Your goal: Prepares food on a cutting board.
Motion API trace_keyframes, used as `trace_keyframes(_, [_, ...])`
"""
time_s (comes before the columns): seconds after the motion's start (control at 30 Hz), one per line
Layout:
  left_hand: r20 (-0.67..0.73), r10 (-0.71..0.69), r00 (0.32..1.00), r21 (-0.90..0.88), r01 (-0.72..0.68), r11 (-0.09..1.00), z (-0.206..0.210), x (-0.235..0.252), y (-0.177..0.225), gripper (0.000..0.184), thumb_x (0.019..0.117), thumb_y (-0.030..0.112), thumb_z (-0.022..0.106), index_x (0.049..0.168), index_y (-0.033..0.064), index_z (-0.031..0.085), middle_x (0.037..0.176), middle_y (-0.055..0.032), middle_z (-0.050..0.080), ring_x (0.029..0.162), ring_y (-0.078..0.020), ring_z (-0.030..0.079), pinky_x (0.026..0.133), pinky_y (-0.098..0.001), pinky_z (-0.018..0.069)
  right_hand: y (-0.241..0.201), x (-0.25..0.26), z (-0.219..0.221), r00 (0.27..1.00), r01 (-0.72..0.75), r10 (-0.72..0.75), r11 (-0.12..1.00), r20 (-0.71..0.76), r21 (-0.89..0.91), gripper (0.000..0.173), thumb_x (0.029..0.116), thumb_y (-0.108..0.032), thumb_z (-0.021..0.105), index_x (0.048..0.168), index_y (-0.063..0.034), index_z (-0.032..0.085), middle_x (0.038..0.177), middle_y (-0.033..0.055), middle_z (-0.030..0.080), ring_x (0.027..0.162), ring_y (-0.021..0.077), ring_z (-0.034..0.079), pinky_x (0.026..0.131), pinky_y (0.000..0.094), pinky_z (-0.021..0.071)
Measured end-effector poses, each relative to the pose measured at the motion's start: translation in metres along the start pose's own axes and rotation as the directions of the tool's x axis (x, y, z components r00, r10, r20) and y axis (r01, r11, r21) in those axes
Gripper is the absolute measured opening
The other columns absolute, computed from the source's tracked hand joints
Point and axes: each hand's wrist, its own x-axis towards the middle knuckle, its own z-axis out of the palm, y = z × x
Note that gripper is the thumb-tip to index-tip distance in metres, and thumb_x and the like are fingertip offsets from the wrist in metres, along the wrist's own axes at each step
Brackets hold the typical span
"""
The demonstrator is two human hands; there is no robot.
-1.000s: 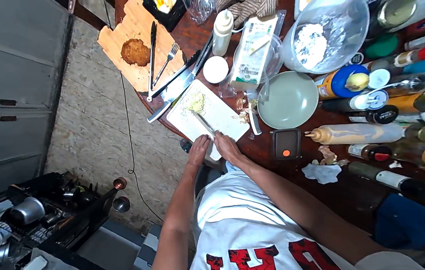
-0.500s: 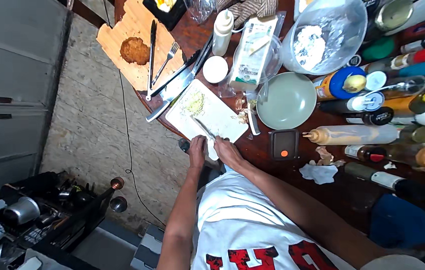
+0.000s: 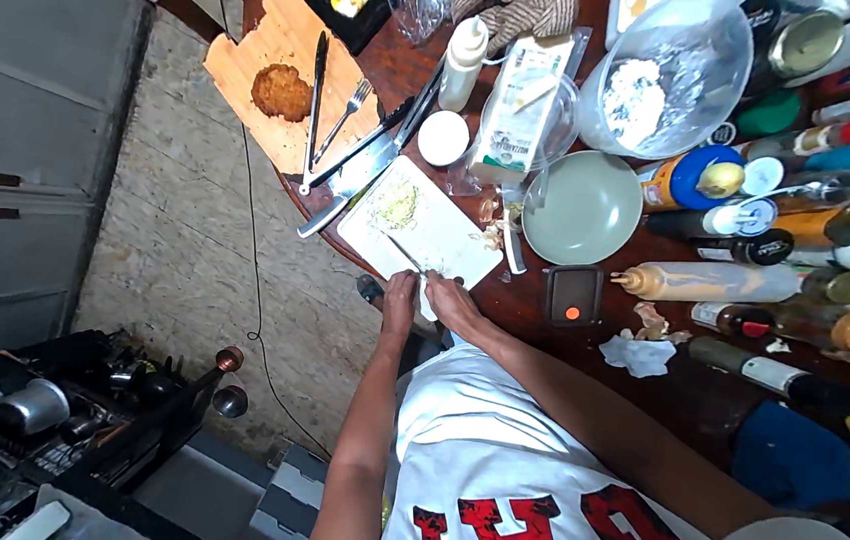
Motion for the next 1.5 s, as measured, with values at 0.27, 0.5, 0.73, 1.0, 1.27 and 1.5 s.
trace_keyframes(0.27, [-0.012, 0.009, 1.000, -0.023, -0.009, 1.000, 0.002, 0.000, -0.003, 0.018, 0.0991, 0.007, 0.063, 0.114, 0.0068, 0.074, 0.122, -0.0076, 0.069, 0.120, -0.0197, 0.063, 0.106, -0.0351, 0.0513, 0.001, 0.016, 0.014, 0.998, 0.018, -0.018, 1.000, -0.058, 0.005, 0.026, 0.1094, -0.026, 0.044, 0.121, -0.0057, 0.057, 0.086, 0.0174, 0.069, 0.083, 0.0383, 0.072, 0.071, 0.0548, 0.0591])
trace_keyframes(0.5, [0.026, -0.021, 0.999, -0.027, 0.021, 0.999, -0.003, 0.000, 0.003, 0.021, 0.1002, 0.005, 0.060, 0.118, 0.0061, 0.072, 0.125, -0.0094, 0.068, 0.122, -0.0225, 0.062, 0.107, -0.0386, 0.0508, 0.011, 0.011, 0.001, 0.991, 0.089, -0.070, 0.980, -0.113, 0.178, 0.033, 0.1108, -0.029, 0.041, 0.120, -0.0024, 0.059, 0.083, 0.0175, 0.068, 0.081, 0.0363, 0.072, 0.073, 0.0549, 0.0587])
trace_keyframes(0.73, [-0.041, -0.212, 0.976, -0.007, 0.211, 0.977, 0.002, 0.003, 0.028, 0.028, 0.1057, 0.025, 0.055, 0.117, 0.0039, 0.068, 0.121, -0.0131, 0.066, 0.119, -0.0260, 0.062, 0.104, -0.0404, 0.0519, 0.027, 0.002, -0.019, 0.984, 0.066, -0.016, 0.959, -0.179, 0.275, 0.035, 0.1109, -0.032, 0.042, 0.114, -0.0026, 0.061, 0.076, 0.0149, 0.064, 0.074, 0.0328, 0.068, 0.069, 0.0535, 0.0567])
trace_keyframes(1.0, [0.046, -0.249, 0.967, -0.012, 0.250, 0.968, 0.003, 0.013, 0.036, 0.024, 0.1039, 0.018, 0.058, 0.120, 0.0017, 0.066, 0.122, -0.0158, 0.065, 0.113, -0.0289, 0.065, 0.099, -0.0433, 0.0555, 0.035, -0.004, -0.021, 0.992, 0.029, -0.008, 0.985, -0.126, 0.169, 0.034, 0.1108, -0.031, 0.041, 0.115, -0.0036, 0.060, 0.082, 0.0168, 0.067, 0.081, 0.0355, 0.071, 0.073, 0.0549, 0.0579])
trace_keyframes(1.27, [0.214, 0.032, 0.976, 0.152, -0.065, 0.986, -0.007, 0.007, 0.012, 0.030, 0.0991, -0.004, 0.053, 0.124, 0.0010, 0.069, 0.134, -0.0141, 0.064, 0.124, -0.0287, 0.062, 0.107, -0.0410, 0.0506, 0.027, -0.011, -0.012, 0.997, 0.065, -0.066, 0.997, -0.045, -0.038, 0.034, 0.1101, -0.027, 0.038, 0.117, -0.0029, 0.061, 0.095, 0.0200, 0.070, 0.091, 0.0401, 0.072, 0.078, 0.0555, 0.0584])
trace_keyframes(1.5, [0.170, 0.083, 0.982, 0.173, -0.112, 0.979, -0.007, 0.007, 0.012, 0.022, 0.0985, -0.003, 0.055, 0.113, -0.0008, 0.072, 0.123, -0.0153, 0.068, 0.115, -0.0292, 0.066, 0.101, -0.0404, 0.0543, 0.023, -0.020, -0.012, 0.998, 0.051, -0.048, 0.994, 0.041, -0.100, 0.034, 0.1106, -0.025, 0.035, 0.122, -0.0034, 0.059, 0.101, 0.0210, 0.070, 0.095, 0.0411, 0.071, 0.079, 0.0557, 0.0576])
